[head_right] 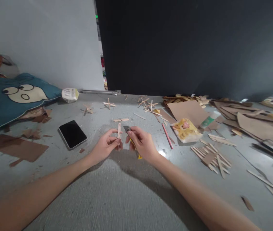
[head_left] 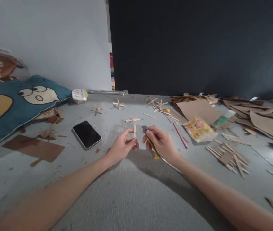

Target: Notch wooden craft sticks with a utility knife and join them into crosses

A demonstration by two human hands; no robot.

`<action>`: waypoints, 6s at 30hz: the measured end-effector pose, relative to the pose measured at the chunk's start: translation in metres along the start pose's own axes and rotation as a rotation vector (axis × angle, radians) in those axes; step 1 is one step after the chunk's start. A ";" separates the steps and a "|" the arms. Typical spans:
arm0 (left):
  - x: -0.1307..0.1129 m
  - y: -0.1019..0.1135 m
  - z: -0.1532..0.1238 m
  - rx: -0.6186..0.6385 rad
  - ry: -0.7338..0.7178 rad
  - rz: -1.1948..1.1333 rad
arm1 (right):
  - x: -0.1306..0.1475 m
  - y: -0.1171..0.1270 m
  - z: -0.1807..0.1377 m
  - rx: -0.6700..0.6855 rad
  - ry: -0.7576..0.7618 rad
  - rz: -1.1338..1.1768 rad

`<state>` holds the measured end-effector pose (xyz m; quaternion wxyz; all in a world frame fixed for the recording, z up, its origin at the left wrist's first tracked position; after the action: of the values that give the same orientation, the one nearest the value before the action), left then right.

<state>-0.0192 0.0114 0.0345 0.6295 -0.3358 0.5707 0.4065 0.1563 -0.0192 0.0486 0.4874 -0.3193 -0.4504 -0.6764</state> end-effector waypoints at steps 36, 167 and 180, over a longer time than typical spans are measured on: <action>-0.001 -0.011 -0.015 0.110 -0.092 1.031 | -0.008 0.010 -0.012 -0.023 0.759 -0.623; -0.002 0.009 0.004 0.071 -0.152 0.978 | -0.008 -0.011 -0.015 0.415 0.529 -1.065; 0.003 0.011 0.003 0.088 -0.158 0.969 | -0.008 -0.002 -0.001 0.365 0.334 -0.764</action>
<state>-0.0276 0.0197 0.0327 0.4229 0.0272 0.6284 0.6523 0.1569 -0.0170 0.0410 0.3174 0.0745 -0.5629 -0.7595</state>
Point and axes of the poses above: each hand's wrist, its own z-axis towards the middle knuckle, its own y-axis out of the back of the hand, x = y × z, the point moved 3 cm from there along z, towards the middle knuckle, and after that the axes turned 5 degrees about -x, right-handed, at the moved point
